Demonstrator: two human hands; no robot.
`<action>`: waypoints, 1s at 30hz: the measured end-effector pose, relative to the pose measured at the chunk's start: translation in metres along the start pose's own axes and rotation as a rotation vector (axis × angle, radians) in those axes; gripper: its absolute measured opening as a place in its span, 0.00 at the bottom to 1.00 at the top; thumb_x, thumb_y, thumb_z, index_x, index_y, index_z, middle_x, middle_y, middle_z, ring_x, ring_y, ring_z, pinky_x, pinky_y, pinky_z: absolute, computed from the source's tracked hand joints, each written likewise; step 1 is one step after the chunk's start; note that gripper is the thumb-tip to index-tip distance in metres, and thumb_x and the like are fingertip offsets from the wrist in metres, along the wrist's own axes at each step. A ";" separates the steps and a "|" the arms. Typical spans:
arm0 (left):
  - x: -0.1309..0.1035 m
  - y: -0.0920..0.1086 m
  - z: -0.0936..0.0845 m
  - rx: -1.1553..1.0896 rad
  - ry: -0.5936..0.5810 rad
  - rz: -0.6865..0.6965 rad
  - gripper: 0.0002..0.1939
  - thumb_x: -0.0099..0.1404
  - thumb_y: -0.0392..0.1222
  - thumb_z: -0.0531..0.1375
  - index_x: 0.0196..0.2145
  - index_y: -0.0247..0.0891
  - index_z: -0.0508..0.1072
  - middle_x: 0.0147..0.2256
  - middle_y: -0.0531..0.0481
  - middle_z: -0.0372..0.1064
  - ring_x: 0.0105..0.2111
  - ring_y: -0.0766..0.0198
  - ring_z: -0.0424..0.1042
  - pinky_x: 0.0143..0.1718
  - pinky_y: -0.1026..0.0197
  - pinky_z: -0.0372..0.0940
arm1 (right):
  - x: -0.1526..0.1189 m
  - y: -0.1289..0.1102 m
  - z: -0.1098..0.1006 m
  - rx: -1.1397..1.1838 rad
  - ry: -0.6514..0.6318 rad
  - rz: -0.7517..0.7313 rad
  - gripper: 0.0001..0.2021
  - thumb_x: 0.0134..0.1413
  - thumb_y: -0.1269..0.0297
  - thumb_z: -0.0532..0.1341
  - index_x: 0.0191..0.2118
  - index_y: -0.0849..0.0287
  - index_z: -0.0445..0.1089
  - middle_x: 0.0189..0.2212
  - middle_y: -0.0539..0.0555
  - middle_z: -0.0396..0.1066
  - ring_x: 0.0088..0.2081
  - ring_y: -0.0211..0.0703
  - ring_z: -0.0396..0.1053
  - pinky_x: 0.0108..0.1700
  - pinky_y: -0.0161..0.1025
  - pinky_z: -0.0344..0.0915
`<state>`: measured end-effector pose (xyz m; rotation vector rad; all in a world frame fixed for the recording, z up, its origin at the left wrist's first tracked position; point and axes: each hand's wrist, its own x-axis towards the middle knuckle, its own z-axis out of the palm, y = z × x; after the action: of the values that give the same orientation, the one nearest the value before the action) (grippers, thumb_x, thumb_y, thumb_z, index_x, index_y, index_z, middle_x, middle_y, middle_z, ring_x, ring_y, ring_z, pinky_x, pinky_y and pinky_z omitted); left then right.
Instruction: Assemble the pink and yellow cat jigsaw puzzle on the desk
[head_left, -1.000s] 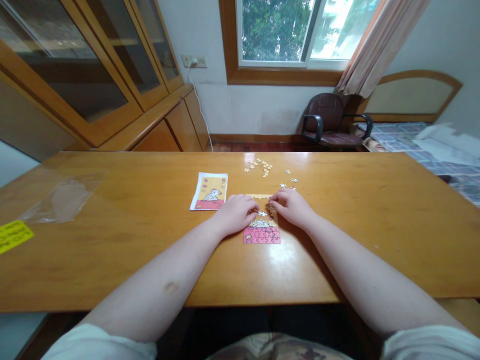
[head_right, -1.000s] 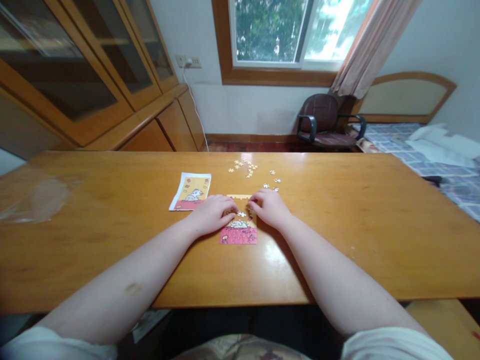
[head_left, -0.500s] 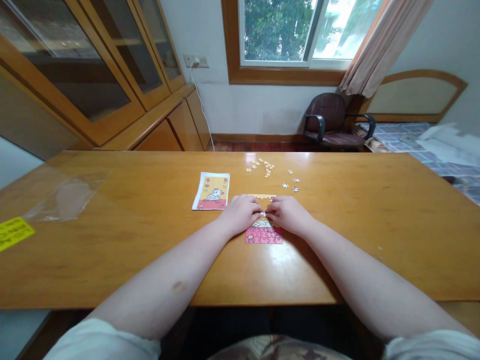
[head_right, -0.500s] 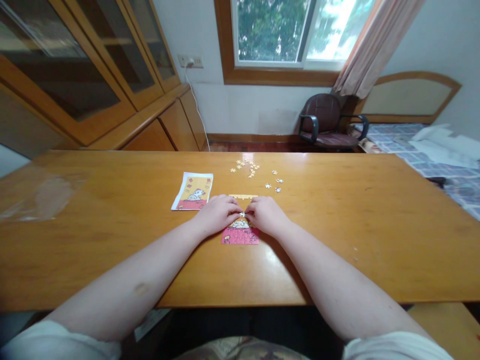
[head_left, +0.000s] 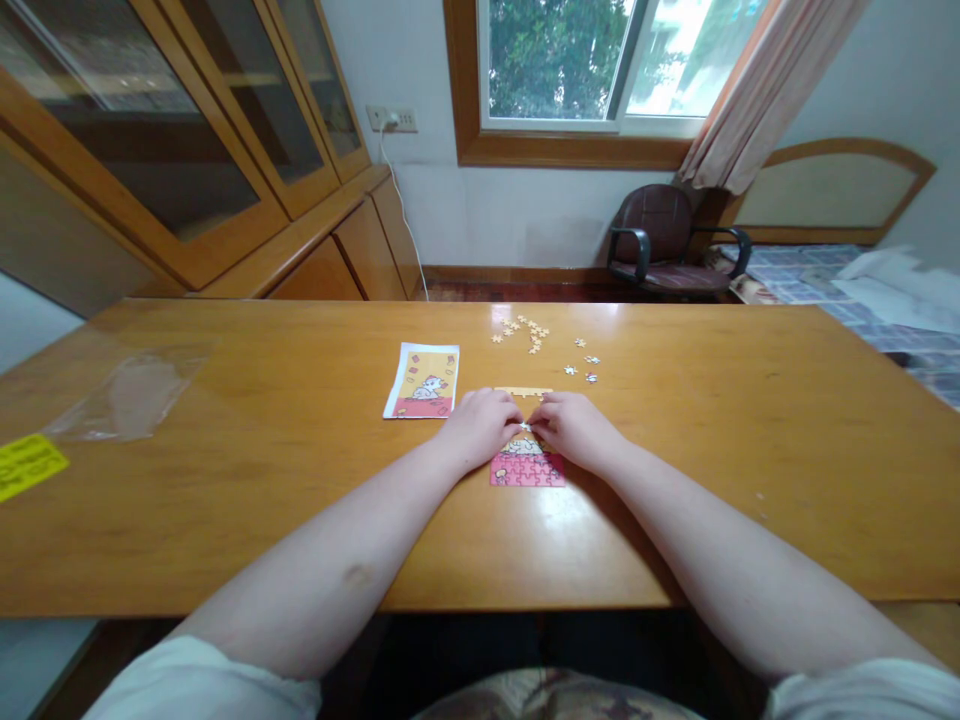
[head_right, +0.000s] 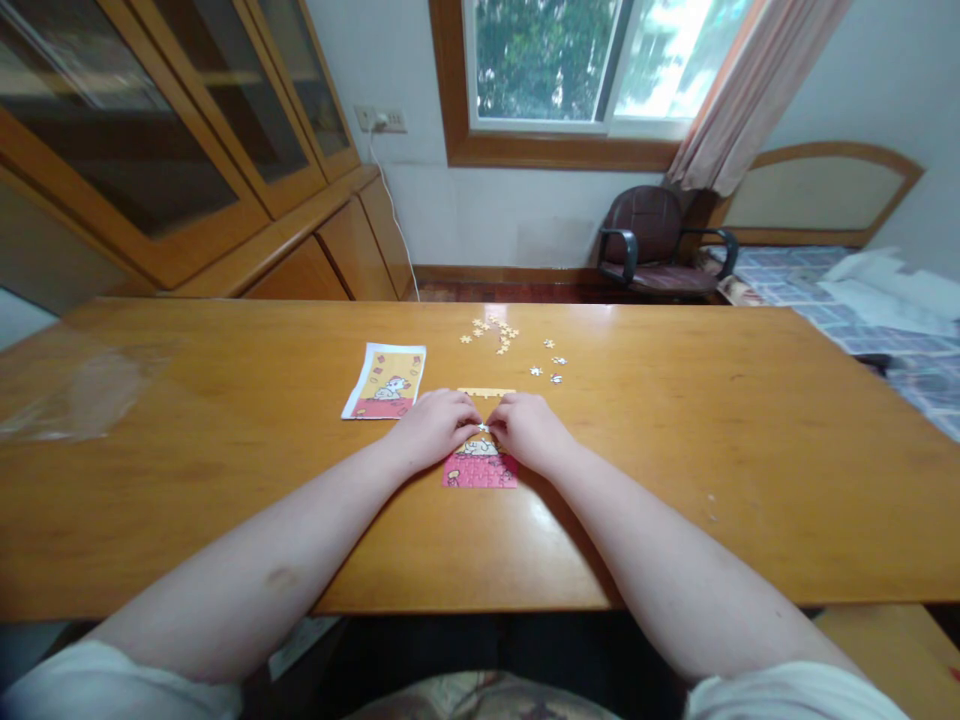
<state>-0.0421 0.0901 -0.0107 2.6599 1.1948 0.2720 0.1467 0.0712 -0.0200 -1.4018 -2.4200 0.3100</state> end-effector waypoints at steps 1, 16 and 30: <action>0.000 0.000 0.000 0.003 0.005 0.001 0.09 0.64 0.43 0.57 0.36 0.42 0.77 0.37 0.49 0.72 0.39 0.58 0.67 0.43 0.56 0.61 | 0.000 -0.001 0.000 0.006 0.002 0.005 0.07 0.52 0.70 0.61 0.32 0.57 0.78 0.29 0.53 0.73 0.31 0.40 0.69 0.37 0.35 0.62; 0.000 0.002 0.000 -0.100 -0.004 -0.043 0.05 0.61 0.41 0.59 0.33 0.40 0.73 0.34 0.50 0.73 0.37 0.59 0.69 0.40 0.58 0.63 | -0.001 -0.003 0.001 0.122 0.019 0.068 0.06 0.48 0.74 0.61 0.31 0.58 0.73 0.30 0.52 0.71 0.32 0.39 0.67 0.37 0.34 0.61; -0.001 0.004 -0.004 -0.275 -0.081 -0.142 0.09 0.62 0.44 0.57 0.35 0.42 0.76 0.35 0.52 0.76 0.36 0.61 0.72 0.35 0.62 0.62 | -0.006 -0.006 -0.006 0.379 -0.102 0.308 0.05 0.49 0.68 0.61 0.31 0.57 0.75 0.22 0.47 0.71 0.25 0.34 0.64 0.30 0.31 0.57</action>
<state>-0.0409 0.0869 -0.0061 2.3181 1.2168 0.2795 0.1467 0.0630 -0.0138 -1.5997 -2.0654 0.8818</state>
